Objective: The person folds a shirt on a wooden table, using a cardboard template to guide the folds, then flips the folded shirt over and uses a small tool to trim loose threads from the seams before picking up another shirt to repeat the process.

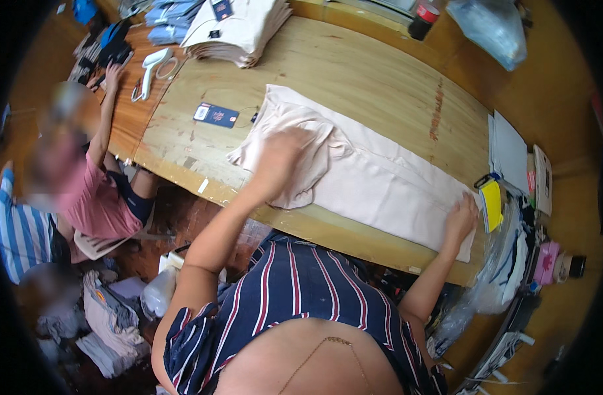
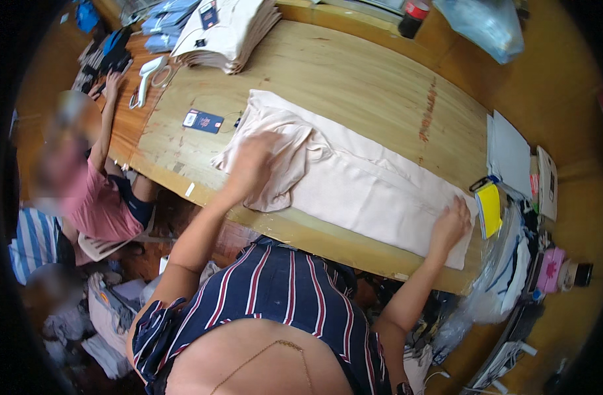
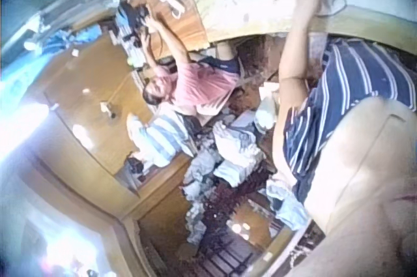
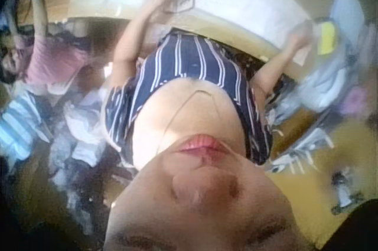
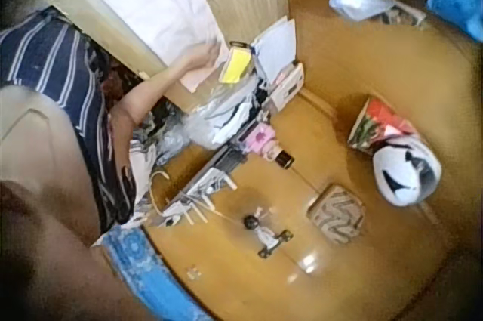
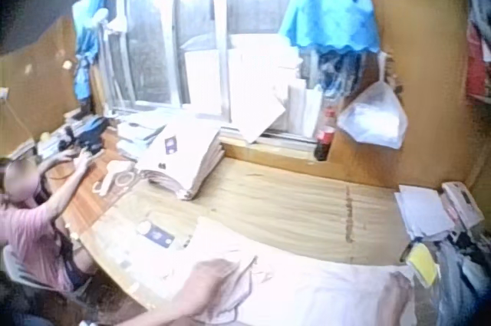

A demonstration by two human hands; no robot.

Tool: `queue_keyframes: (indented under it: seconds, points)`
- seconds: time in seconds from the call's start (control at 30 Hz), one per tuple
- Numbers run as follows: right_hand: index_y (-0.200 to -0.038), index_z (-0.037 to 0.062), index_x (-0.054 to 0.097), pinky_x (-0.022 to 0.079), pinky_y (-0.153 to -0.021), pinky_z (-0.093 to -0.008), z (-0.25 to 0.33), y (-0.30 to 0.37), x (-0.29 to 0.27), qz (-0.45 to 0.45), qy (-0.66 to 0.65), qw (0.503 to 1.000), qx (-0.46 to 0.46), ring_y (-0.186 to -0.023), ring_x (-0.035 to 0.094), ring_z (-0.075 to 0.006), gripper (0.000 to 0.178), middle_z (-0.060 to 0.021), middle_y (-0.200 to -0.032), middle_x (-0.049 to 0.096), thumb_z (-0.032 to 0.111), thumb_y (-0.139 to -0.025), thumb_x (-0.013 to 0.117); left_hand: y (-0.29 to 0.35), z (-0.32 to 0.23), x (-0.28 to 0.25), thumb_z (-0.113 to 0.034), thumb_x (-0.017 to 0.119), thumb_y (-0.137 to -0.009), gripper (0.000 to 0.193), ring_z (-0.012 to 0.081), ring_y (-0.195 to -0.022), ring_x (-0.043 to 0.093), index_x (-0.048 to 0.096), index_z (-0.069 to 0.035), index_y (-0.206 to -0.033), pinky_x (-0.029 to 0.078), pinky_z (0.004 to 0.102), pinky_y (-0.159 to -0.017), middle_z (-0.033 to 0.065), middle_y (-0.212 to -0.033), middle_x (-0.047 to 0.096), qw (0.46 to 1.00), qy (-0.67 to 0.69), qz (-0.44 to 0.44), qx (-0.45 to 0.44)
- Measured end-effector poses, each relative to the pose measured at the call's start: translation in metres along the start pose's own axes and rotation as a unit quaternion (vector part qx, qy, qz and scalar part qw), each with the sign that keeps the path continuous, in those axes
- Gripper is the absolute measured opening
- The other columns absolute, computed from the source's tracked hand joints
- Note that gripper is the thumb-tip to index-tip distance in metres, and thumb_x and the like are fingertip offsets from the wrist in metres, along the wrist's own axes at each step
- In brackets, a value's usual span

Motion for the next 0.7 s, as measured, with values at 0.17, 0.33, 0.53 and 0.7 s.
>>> queue_keyframes:
  seconds: [0.17, 0.33, 0.53, 0.7]
  points:
    - [-0.116, 0.012, 0.046, 0.02, -0.098, -0.0467, 0.224, 0.04, -0.037, 0.17, -0.264, 0.847, -0.429, -0.12, 0.03, -0.0259, 0.056, -0.0105, -0.129, 0.034, 0.021, -0.064, 0.067, 0.056, 0.084, -0.057, -0.009, 0.055, -0.073, 0.039, 0.0276, -0.115, 0.038, 0.048, -0.007, -0.111, 0.029, 0.0422, -0.093, 0.0105, -0.116, 0.048, 0.976, -0.157, 0.067, -0.136]
    - [-0.087, 0.0073, 0.06, 0.032, -0.093, -0.0436, 0.302, 0.045, 0.008, 0.292, -0.383, 0.695, -0.535, -0.103, 0.049, -0.0181, 0.019, -0.0062, -0.105, 0.057, 0.015, -0.069, 0.063, 0.053, 0.09, -0.048, -0.011, 0.053, -0.077, 0.044, 0.0249, -0.118, 0.035, 0.042, -0.013, -0.119, 0.025, 0.0422, -0.098, 0.0084, -0.122, 0.044, 0.973, -0.138, 0.137, -0.121]
    - [-0.097, 0.0008, 0.053, 0.045, -0.065, -0.0265, 0.267, -0.16, 0.076, 0.255, -0.67, 0.695, 0.055, -0.074, 0.053, -0.0115, 0.027, -0.0066, -0.085, 0.059, 0.021, -0.08, 0.058, 0.053, 0.102, -0.046, -0.01, 0.051, -0.078, 0.041, 0.0222, -0.116, 0.037, 0.045, -0.014, -0.118, 0.026, 0.0414, -0.097, 0.0085, -0.121, 0.045, 0.977, -0.109, 0.122, -0.133]
    - [-0.112, 0.0034, 0.051, 0.036, -0.089, -0.0379, 0.228, -0.231, 0.165, 0.203, -0.326, 0.923, 0.038, -0.105, 0.047, -0.0246, 0.06, -0.0158, -0.112, 0.051, 0.05, -0.075, 0.054, 0.053, 0.096, -0.045, -0.014, 0.042, -0.082, 0.029, 0.0222, -0.116, 0.037, 0.055, -0.019, -0.108, 0.024, 0.041, -0.097, 0.0073, -0.119, 0.046, 0.973, -0.144, 0.159, -0.086]
Point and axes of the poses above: each hand's wrist, its own y-axis away from the middle knuckle, its own x-axis out of the palm, z = x × y, the point moved 2 cm from there along -y, towards the middle knuckle
